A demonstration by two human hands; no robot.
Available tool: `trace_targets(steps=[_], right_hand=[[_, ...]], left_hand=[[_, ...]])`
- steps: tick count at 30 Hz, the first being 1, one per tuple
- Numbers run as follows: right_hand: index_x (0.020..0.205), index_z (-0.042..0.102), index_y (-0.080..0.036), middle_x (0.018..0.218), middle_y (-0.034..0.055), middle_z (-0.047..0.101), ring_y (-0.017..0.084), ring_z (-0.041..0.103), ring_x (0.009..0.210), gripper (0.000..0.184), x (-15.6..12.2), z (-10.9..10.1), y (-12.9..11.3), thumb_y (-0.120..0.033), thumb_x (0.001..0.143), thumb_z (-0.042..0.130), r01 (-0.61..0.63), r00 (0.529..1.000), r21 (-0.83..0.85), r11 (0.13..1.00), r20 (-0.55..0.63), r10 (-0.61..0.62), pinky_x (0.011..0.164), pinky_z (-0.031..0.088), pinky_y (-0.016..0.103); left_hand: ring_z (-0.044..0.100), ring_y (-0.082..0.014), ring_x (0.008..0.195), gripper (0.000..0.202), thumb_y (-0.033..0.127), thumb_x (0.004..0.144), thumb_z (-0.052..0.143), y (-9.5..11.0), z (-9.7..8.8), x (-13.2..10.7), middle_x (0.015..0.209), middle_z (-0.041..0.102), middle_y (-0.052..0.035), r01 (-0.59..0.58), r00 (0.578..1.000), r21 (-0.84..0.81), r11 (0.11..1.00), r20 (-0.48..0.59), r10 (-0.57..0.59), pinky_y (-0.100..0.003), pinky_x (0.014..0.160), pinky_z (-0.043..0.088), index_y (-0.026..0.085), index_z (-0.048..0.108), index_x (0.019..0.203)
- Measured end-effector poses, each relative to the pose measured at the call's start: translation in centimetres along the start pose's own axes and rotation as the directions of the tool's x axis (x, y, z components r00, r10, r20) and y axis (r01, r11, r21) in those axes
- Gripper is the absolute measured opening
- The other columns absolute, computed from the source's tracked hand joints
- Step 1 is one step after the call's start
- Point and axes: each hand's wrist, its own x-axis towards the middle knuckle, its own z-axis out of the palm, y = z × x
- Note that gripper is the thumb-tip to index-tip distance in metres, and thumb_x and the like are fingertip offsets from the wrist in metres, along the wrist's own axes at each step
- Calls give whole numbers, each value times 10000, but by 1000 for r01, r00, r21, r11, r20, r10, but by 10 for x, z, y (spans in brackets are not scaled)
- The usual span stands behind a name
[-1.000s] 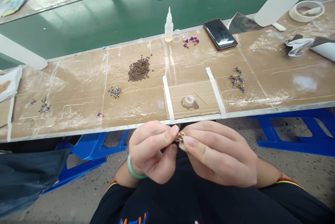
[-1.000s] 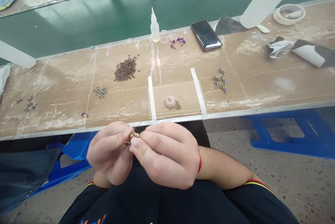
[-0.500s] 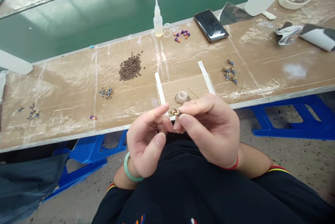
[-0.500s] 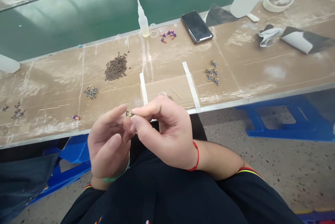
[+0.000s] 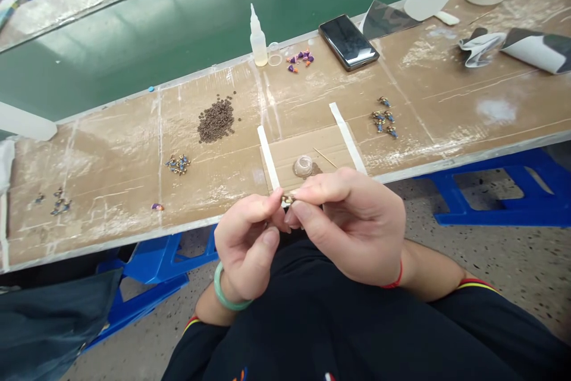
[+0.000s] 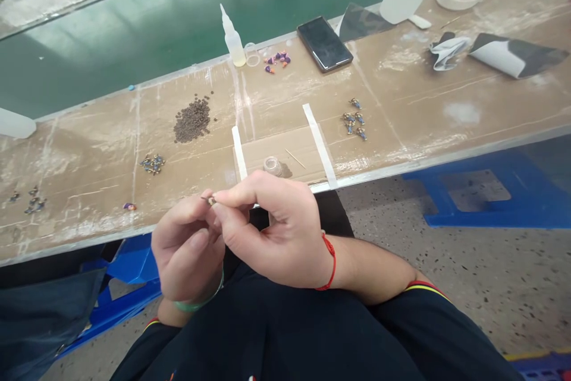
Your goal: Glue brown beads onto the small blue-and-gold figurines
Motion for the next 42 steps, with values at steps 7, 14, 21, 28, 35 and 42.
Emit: trace_targets(steps=[7,14,21,28,35,42], right_hand=[[922,624,-184,772,-20,664,94,651,653,182,1,-1,0,-7,891,592,35,999,-45,998,24,-34,598,573,231],[927,617,-196,786,-17,664,94,653,652,202,1,-3,-1,1,889,585,50,998,-49,998,30,-49,598,573,232],[913,618,-190,787,-25,658,77,656,644,185,3,-5,-3,-9,896,583,79,997,-108,991,35,-76,609,563,201],[908,639,-196,775,-23,688,86,660,642,171,8,-8,0,-33,898,591,91,996,-125,988,30,-88,624,552,212],[890,622,-225,768,-31,696,95,660,615,186,7,-7,1,-42,882,588,167,986,-194,967,39,-162,589,549,217],[881,582,-221,741,-1,705,118,681,650,176,10,-14,4,-51,866,625,374,927,-374,849,144,-345,638,590,223]], left_hand=[[614,-154,689,362,270,927,637,-3,1,-1,822,693,-8,-32,999,-7,999,13,32,-318,674,558,302,709,1280],[580,-140,681,379,243,934,628,-4,1,-2,848,681,-11,-45,998,-42,998,38,47,-309,666,547,276,689,1306],[571,-142,656,404,256,946,599,-8,2,-2,854,704,-15,-73,995,-21,997,72,74,-310,637,529,300,658,1343],[559,-145,648,412,298,948,601,-5,-1,6,775,650,-10,-43,992,4,999,118,42,-303,634,511,276,663,1354],[537,-133,654,491,363,942,620,6,8,10,734,570,20,51,998,-89,995,44,-48,-277,646,525,299,601,1429],[539,-127,662,381,351,941,624,4,11,7,757,603,1,70,996,-107,992,65,-63,-252,624,492,286,692,1310]])
